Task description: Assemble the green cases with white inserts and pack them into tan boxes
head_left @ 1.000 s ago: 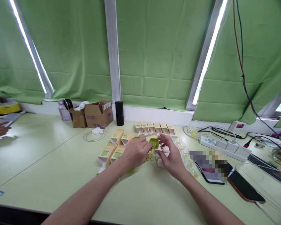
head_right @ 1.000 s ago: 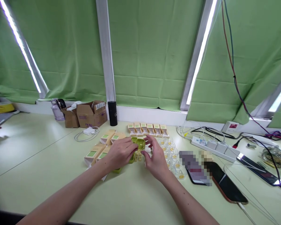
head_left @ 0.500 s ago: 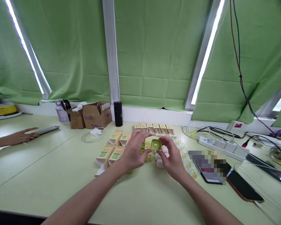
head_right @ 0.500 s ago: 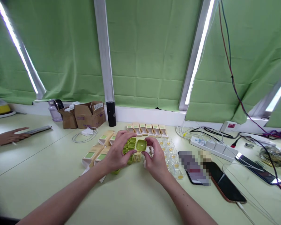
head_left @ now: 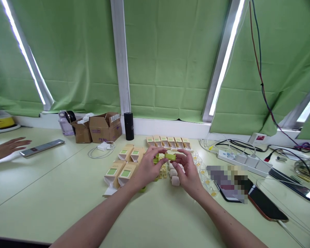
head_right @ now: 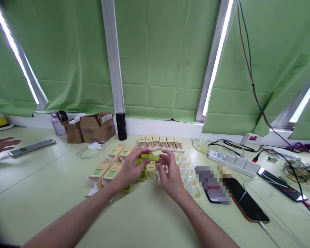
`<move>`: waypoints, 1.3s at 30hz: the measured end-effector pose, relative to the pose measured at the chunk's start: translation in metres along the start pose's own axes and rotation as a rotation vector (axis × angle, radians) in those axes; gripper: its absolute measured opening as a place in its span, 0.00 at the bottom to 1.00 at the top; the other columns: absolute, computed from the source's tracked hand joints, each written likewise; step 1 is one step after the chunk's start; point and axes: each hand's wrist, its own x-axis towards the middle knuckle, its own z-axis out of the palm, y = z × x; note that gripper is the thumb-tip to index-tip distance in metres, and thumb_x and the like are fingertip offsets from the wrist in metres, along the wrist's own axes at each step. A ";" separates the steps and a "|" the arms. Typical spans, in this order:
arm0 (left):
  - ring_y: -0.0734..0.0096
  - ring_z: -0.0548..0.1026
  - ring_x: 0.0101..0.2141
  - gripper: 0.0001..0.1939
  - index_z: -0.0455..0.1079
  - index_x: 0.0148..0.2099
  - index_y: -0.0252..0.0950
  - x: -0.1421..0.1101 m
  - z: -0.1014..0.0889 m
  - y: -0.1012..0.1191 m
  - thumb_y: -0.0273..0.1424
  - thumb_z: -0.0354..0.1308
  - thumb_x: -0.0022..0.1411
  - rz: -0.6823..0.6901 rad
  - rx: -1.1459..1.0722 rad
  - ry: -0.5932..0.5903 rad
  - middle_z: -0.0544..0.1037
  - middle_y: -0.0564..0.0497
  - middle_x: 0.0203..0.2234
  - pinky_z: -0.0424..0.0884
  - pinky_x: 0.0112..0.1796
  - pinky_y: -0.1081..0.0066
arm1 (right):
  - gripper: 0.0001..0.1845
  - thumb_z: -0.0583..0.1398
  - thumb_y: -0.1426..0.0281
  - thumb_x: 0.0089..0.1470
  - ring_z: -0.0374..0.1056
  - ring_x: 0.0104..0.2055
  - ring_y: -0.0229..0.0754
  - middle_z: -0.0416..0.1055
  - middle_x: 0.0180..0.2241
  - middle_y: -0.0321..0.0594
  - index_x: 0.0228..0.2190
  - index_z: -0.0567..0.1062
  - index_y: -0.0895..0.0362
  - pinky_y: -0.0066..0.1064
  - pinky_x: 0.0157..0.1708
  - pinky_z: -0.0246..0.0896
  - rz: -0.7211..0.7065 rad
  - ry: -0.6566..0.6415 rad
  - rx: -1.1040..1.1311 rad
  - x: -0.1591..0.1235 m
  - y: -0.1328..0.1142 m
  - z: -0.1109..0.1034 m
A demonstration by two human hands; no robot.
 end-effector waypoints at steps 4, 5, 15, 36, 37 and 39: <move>0.61 0.80 0.42 0.14 0.77 0.50 0.39 0.000 0.001 -0.010 0.40 0.62 0.68 -0.140 -0.053 0.040 0.83 0.46 0.45 0.77 0.44 0.64 | 0.26 0.58 0.64 0.67 0.74 0.41 0.46 0.75 0.43 0.43 0.63 0.60 0.47 0.43 0.44 0.73 -0.018 -0.053 -0.067 -0.002 -0.005 0.000; 0.62 0.80 0.41 0.15 0.77 0.49 0.38 0.000 0.002 -0.012 0.41 0.62 0.68 -0.171 -0.072 0.049 0.83 0.46 0.43 0.77 0.42 0.65 | 0.27 0.58 0.64 0.67 0.73 0.39 0.45 0.74 0.42 0.42 0.64 0.61 0.47 0.42 0.43 0.73 -0.027 -0.061 -0.083 -0.002 -0.007 0.001; 0.65 0.80 0.28 0.19 0.76 0.40 0.34 -0.004 0.009 -0.009 0.47 0.65 0.63 -0.372 -0.275 -0.030 0.82 0.49 0.26 0.73 0.31 0.70 | 0.26 0.64 0.62 0.61 0.72 0.35 0.44 0.73 0.33 0.36 0.59 0.68 0.48 0.36 0.36 0.71 0.191 -0.157 0.199 -0.003 -0.005 0.007; 0.55 0.65 0.60 0.25 0.66 0.65 0.46 -0.009 -0.009 -0.004 0.27 0.62 0.68 0.163 0.112 -0.145 0.74 0.45 0.57 0.69 0.61 0.51 | 0.26 0.69 0.50 0.56 0.75 0.40 0.47 0.79 0.44 0.44 0.50 0.77 0.51 0.39 0.40 0.75 0.264 -0.098 0.353 0.005 -0.006 0.001; 0.55 0.64 0.61 0.25 0.66 0.65 0.46 -0.010 -0.009 -0.002 0.26 0.61 0.68 0.181 0.111 -0.162 0.74 0.45 0.58 0.69 0.61 0.51 | 0.26 0.69 0.50 0.55 0.75 0.41 0.47 0.80 0.44 0.44 0.49 0.78 0.51 0.39 0.40 0.75 0.265 -0.098 0.350 0.005 -0.006 0.001; 0.55 0.63 0.62 0.26 0.65 0.66 0.46 -0.011 -0.009 0.000 0.23 0.59 0.68 0.212 0.107 -0.198 0.73 0.45 0.60 0.67 0.63 0.49 | 0.26 0.70 0.50 0.54 0.75 0.41 0.47 0.80 0.44 0.44 0.49 0.79 0.52 0.38 0.40 0.74 0.269 -0.089 0.332 0.005 -0.006 0.002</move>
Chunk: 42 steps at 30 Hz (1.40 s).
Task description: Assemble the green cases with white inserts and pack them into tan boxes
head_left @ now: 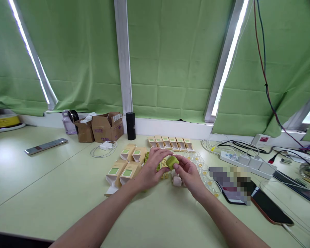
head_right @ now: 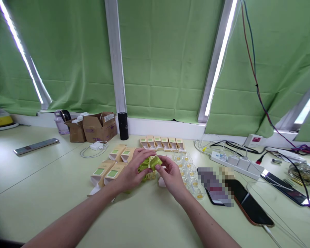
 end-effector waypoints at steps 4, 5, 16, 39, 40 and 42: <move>0.55 0.61 0.65 0.30 0.65 0.67 0.47 -0.001 0.003 0.002 0.20 0.57 0.67 0.006 -0.032 -0.058 0.71 0.45 0.62 0.65 0.65 0.48 | 0.27 0.71 0.49 0.52 0.73 0.39 0.45 0.79 0.41 0.43 0.47 0.80 0.52 0.36 0.37 0.71 -0.013 0.037 -0.047 0.000 0.000 0.002; 0.55 0.61 0.65 0.30 0.65 0.67 0.47 -0.001 0.003 0.002 0.20 0.57 0.67 -0.001 -0.051 -0.061 0.71 0.45 0.62 0.65 0.65 0.49 | 0.27 0.70 0.49 0.52 0.73 0.39 0.46 0.79 0.40 0.43 0.47 0.80 0.52 0.36 0.37 0.71 -0.020 0.044 -0.048 -0.001 -0.001 0.002; 0.59 0.74 0.53 0.28 0.69 0.66 0.43 0.006 0.005 -0.019 0.34 0.67 0.65 -0.359 -0.623 0.221 0.73 0.44 0.62 0.70 0.56 0.59 | 0.13 0.61 0.59 0.64 0.71 0.40 0.47 0.79 0.40 0.43 0.44 0.79 0.52 0.40 0.42 0.66 -0.182 0.258 -0.413 0.005 -0.019 -0.024; 0.71 0.76 0.41 0.33 0.72 0.63 0.40 0.005 0.006 -0.033 0.36 0.75 0.58 -0.450 -1.088 0.393 0.81 0.44 0.51 0.72 0.45 0.71 | 0.10 0.62 0.78 0.54 0.66 0.47 0.54 0.80 0.36 0.51 0.29 0.84 0.57 0.43 0.45 0.51 -0.224 -0.329 -1.584 0.005 0.005 0.032; 0.70 0.77 0.41 0.32 0.73 0.63 0.39 0.006 0.006 -0.033 0.35 0.75 0.58 -0.449 -1.087 0.396 0.81 0.44 0.51 0.72 0.45 0.71 | 0.10 0.61 0.79 0.54 0.66 0.47 0.54 0.80 0.36 0.50 0.28 0.83 0.57 0.43 0.45 0.51 -0.229 -0.309 -1.553 0.004 0.003 0.030; 0.70 0.77 0.41 0.32 0.72 0.63 0.40 0.006 0.006 -0.031 0.35 0.75 0.58 -0.450 -1.083 0.393 0.81 0.44 0.51 0.72 0.45 0.70 | 0.12 0.61 0.81 0.54 0.68 0.47 0.52 0.81 0.34 0.47 0.27 0.82 0.55 0.42 0.45 0.52 -0.238 -0.236 -1.434 0.003 -0.003 0.024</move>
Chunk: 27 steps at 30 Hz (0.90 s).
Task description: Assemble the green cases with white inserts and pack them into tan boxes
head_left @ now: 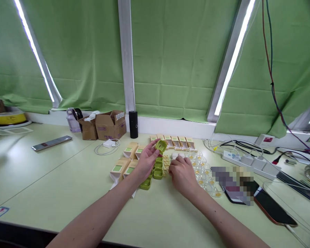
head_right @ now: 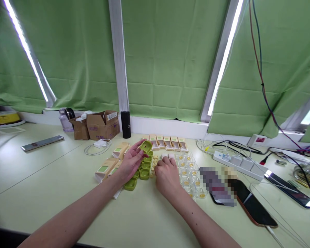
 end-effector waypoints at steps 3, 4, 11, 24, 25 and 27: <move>0.70 0.77 0.41 0.33 0.72 0.63 0.40 0.000 0.001 0.000 0.36 0.75 0.57 -0.004 0.003 -0.006 0.81 0.44 0.51 0.72 0.45 0.70 | 0.11 0.62 0.79 0.55 0.71 0.47 0.50 0.82 0.36 0.42 0.30 0.82 0.53 0.42 0.49 0.55 0.104 0.154 0.324 -0.002 0.013 -0.013; 0.70 0.77 0.41 0.33 0.72 0.63 0.40 0.000 0.001 0.000 0.36 0.76 0.57 -0.008 0.003 -0.010 0.81 0.44 0.51 0.72 0.45 0.70 | 0.09 0.63 0.77 0.54 0.72 0.46 0.50 0.82 0.37 0.42 0.30 0.83 0.53 0.43 0.49 0.56 0.160 0.188 0.459 -0.001 0.018 -0.018; 0.67 0.76 0.45 0.33 0.71 0.62 0.39 -0.002 0.005 -0.002 0.38 0.76 0.57 -0.003 0.035 -0.032 0.81 0.44 0.51 0.72 0.46 0.70 | 0.17 0.74 0.58 0.42 0.70 0.31 0.43 0.79 0.30 0.41 0.31 0.81 0.56 0.35 0.35 0.62 0.391 0.234 1.387 0.001 0.040 -0.030; 0.62 0.79 0.47 0.32 0.70 0.62 0.41 -0.013 0.017 -0.004 0.39 0.75 0.59 -0.063 0.119 -0.120 0.82 0.43 0.50 0.72 0.50 0.65 | 0.20 0.76 0.57 0.43 0.66 0.30 0.37 0.74 0.30 0.35 0.31 0.76 0.54 0.29 0.28 0.60 0.411 0.377 1.674 0.001 0.042 -0.029; 0.62 0.79 0.48 0.32 0.70 0.62 0.41 -0.014 0.017 -0.006 0.39 0.75 0.59 -0.061 0.126 -0.120 0.82 0.43 0.50 0.72 0.51 0.64 | 0.20 0.76 0.57 0.43 0.67 0.30 0.37 0.75 0.30 0.36 0.32 0.78 0.54 0.29 0.29 0.62 0.420 0.363 1.695 0.001 0.041 -0.030; 0.61 0.79 0.48 0.32 0.70 0.61 0.41 -0.014 0.017 -0.007 0.39 0.75 0.58 -0.061 0.134 -0.112 0.82 0.43 0.51 0.73 0.51 0.63 | 0.21 0.77 0.58 0.42 0.69 0.32 0.39 0.77 0.31 0.38 0.34 0.80 0.54 0.30 0.31 0.64 0.440 0.332 1.749 0.000 0.041 -0.030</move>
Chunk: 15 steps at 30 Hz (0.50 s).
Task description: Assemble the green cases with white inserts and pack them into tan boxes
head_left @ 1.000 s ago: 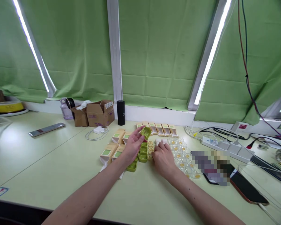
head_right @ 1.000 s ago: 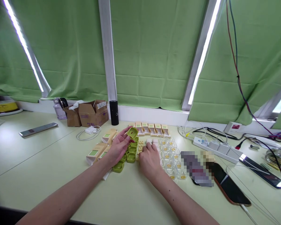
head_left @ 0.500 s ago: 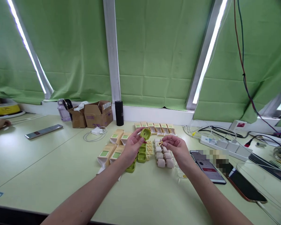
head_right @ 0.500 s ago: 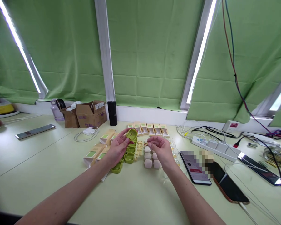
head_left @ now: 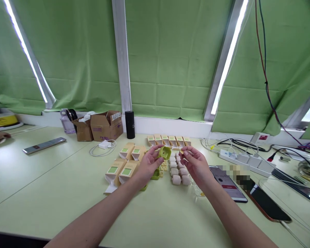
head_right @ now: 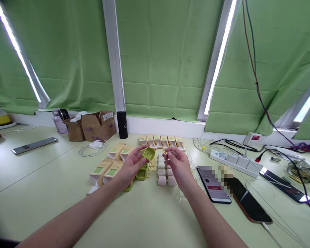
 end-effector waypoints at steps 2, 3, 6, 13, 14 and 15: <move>0.61 0.80 0.48 0.32 0.70 0.61 0.41 0.000 0.001 0.000 0.39 0.75 0.58 -0.009 -0.001 0.007 0.82 0.43 0.51 0.73 0.52 0.62 | 0.23 0.78 0.60 0.40 0.71 0.34 0.39 0.78 0.31 0.38 0.36 0.81 0.54 0.31 0.33 0.67 0.034 0.007 0.043 -0.001 0.000 0.000; 0.61 0.80 0.48 0.31 0.70 0.61 0.41 -0.001 0.001 0.000 0.39 0.75 0.58 -0.014 -0.004 0.008 0.82 0.43 0.51 0.72 0.53 0.62 | 0.23 0.79 0.60 0.38 0.72 0.34 0.40 0.78 0.31 0.38 0.36 0.81 0.54 0.31 0.34 0.67 0.040 0.014 0.054 -0.001 0.001 0.000; 0.60 0.80 0.49 0.31 0.70 0.60 0.41 -0.001 0.003 0.002 0.39 0.75 0.58 -0.020 -0.010 0.005 0.82 0.42 0.51 0.73 0.53 0.61 | 0.22 0.79 0.60 0.39 0.72 0.33 0.39 0.77 0.30 0.37 0.35 0.81 0.55 0.31 0.33 0.67 0.025 0.017 0.028 -0.002 0.002 0.001; 0.63 0.81 0.47 0.31 0.70 0.59 0.42 -0.003 0.004 0.003 0.39 0.76 0.57 -0.024 -0.017 -0.021 0.82 0.44 0.50 0.73 0.52 0.63 | 0.21 0.75 0.56 0.46 0.74 0.35 0.44 0.80 0.31 0.41 0.35 0.77 0.53 0.34 0.33 0.67 -0.116 -0.023 -0.145 -0.007 -0.002 0.008; 0.63 0.81 0.46 0.31 0.70 0.59 0.42 -0.003 0.004 0.003 0.39 0.76 0.57 -0.023 -0.020 -0.026 0.82 0.44 0.49 0.73 0.51 0.63 | 0.19 0.75 0.57 0.47 0.74 0.35 0.44 0.79 0.31 0.40 0.35 0.78 0.53 0.34 0.33 0.68 -0.148 -0.029 -0.184 -0.008 -0.003 0.009; 0.64 0.81 0.46 0.30 0.70 0.58 0.42 -0.003 0.005 0.003 0.39 0.76 0.56 -0.021 -0.024 -0.030 0.83 0.45 0.49 0.73 0.51 0.64 | 0.18 0.75 0.58 0.47 0.73 0.35 0.43 0.78 0.31 0.39 0.34 0.78 0.53 0.33 0.33 0.68 -0.178 -0.033 -0.220 -0.009 -0.003 0.010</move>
